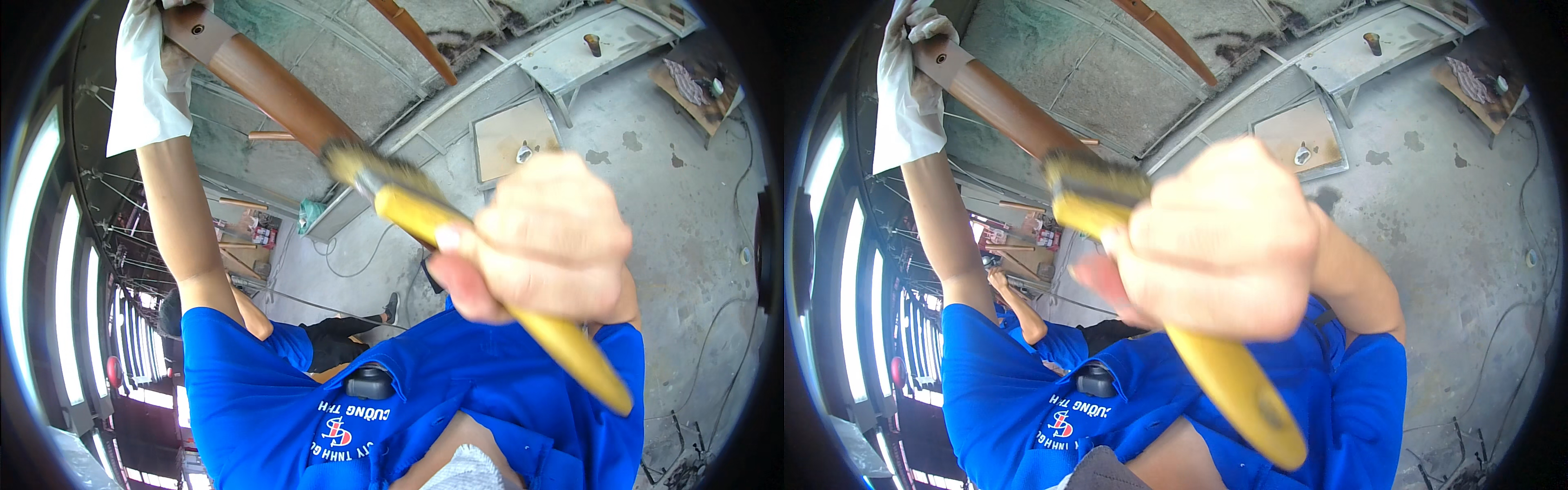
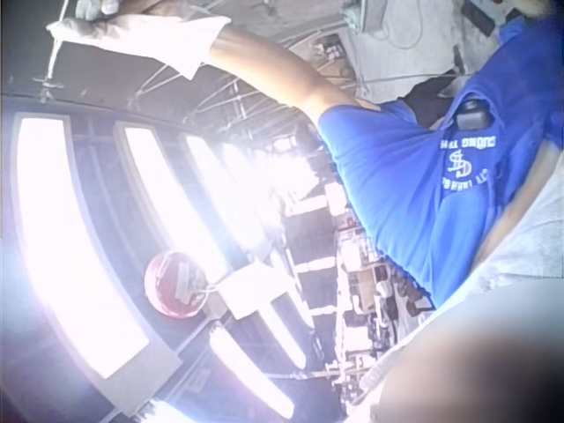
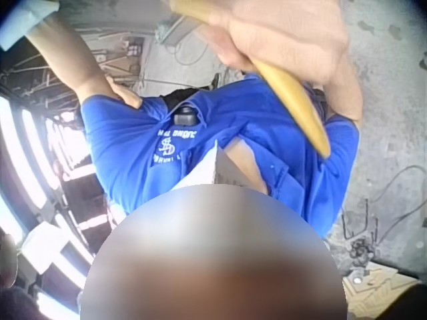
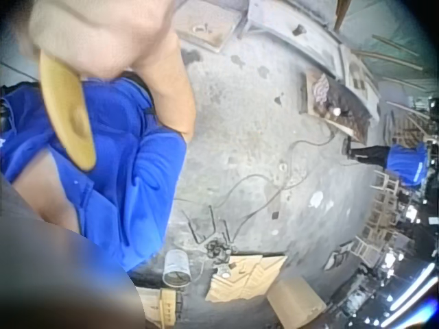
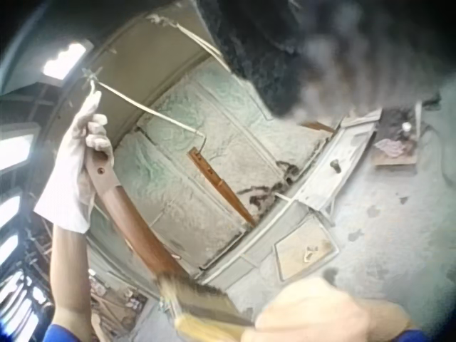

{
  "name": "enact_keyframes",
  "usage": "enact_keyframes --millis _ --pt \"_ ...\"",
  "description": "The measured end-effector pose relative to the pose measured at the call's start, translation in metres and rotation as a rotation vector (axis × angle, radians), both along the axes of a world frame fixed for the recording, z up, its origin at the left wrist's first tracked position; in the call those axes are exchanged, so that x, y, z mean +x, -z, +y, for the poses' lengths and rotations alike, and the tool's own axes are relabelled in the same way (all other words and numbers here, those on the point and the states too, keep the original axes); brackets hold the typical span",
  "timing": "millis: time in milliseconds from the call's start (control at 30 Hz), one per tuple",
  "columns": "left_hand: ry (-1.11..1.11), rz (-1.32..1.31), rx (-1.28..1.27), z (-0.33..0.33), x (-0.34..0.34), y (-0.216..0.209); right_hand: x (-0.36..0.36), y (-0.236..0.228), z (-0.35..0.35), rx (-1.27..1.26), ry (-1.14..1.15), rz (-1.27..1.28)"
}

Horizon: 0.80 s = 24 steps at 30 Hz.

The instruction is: The person uses a paintbrush to apply a finish to wooden chair legs. They hold each leg with a gloved hand and brush it while another person uses a spray gun nearby. The person rotates the legs to coat different sides and places them back on a rack after finishing.

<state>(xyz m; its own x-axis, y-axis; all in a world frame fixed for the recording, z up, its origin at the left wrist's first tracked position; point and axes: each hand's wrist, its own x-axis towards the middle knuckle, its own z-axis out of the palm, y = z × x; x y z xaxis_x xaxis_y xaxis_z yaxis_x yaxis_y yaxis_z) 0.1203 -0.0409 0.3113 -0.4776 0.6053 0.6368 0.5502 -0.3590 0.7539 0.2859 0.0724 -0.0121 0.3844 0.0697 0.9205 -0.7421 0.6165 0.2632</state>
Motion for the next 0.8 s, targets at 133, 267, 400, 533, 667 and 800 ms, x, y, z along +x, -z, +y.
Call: enact_keyframes --millis 133,267,400,533,667,800 --pt "-0.003 0.064 0.035 0.005 0.011 0.015 0.022 0.025 -0.007 -0.017 -0.011 -0.065" --pt "0.124 -0.003 -0.034 0.001 0.014 0.016 0.032 0.043 -0.025 0.090 0.029 -0.135" --pt "0.154 0.069 0.021 -0.007 0.008 0.013 0.035 0.060 -0.031 0.083 -0.018 -0.166" --pt "0.199 0.083 -0.105 -0.014 0.002 0.002 0.031 0.086 -0.036 -0.059 -0.076 -0.048" --pt "0.288 -0.016 -0.028 -0.027 0.004 0.004 0.035 0.100 -0.046 0.091 -0.262 -0.288" --pt "0.304 -0.026 -0.015 -0.027 0.009 0.013 0.024 0.077 -0.034 -0.145 -0.235 -0.219"
